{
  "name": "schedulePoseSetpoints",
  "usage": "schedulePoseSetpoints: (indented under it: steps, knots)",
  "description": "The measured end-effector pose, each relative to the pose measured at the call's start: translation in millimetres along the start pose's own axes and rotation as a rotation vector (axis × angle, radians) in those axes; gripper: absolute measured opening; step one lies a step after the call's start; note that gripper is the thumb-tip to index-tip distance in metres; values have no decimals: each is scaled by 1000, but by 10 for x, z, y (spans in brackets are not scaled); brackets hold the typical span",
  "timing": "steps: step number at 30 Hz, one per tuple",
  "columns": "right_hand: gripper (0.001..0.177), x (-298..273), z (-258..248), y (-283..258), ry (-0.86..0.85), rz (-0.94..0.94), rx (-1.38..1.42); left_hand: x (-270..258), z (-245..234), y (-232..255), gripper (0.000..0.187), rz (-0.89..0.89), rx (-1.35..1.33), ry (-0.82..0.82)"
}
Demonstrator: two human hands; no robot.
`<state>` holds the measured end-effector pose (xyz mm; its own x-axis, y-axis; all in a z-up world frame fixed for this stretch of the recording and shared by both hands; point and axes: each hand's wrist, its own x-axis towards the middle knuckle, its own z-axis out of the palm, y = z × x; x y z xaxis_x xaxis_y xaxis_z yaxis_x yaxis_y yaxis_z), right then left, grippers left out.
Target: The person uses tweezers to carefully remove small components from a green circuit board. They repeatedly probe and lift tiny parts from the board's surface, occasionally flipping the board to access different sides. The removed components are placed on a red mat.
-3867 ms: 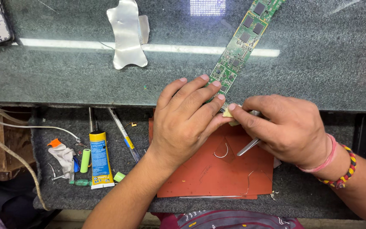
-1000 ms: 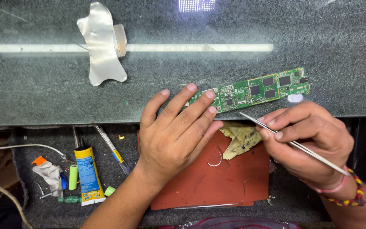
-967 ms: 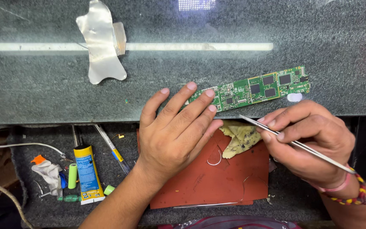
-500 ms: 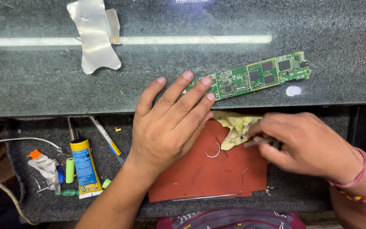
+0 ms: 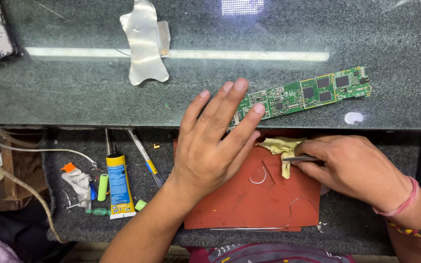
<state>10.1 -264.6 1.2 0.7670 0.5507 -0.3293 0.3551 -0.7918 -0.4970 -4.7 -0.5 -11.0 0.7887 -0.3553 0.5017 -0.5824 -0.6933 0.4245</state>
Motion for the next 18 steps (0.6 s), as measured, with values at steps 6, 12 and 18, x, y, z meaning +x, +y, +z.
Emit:
schedulePoseSetpoints:
  steps: [6, 12, 18]
  knots:
    - [26, 8, 46, 50, -29, 58, 3, 13, 3, -8, 37, 20, 52, -71]
    - [28, 30, 72, 101, -30, 73, 57, 36, 2, 0, 35, 17, 44, -61]
    - [29, 24, 100, 150, -35, 80, 87, 42, -1, -13, 35, 40, 80, -66]
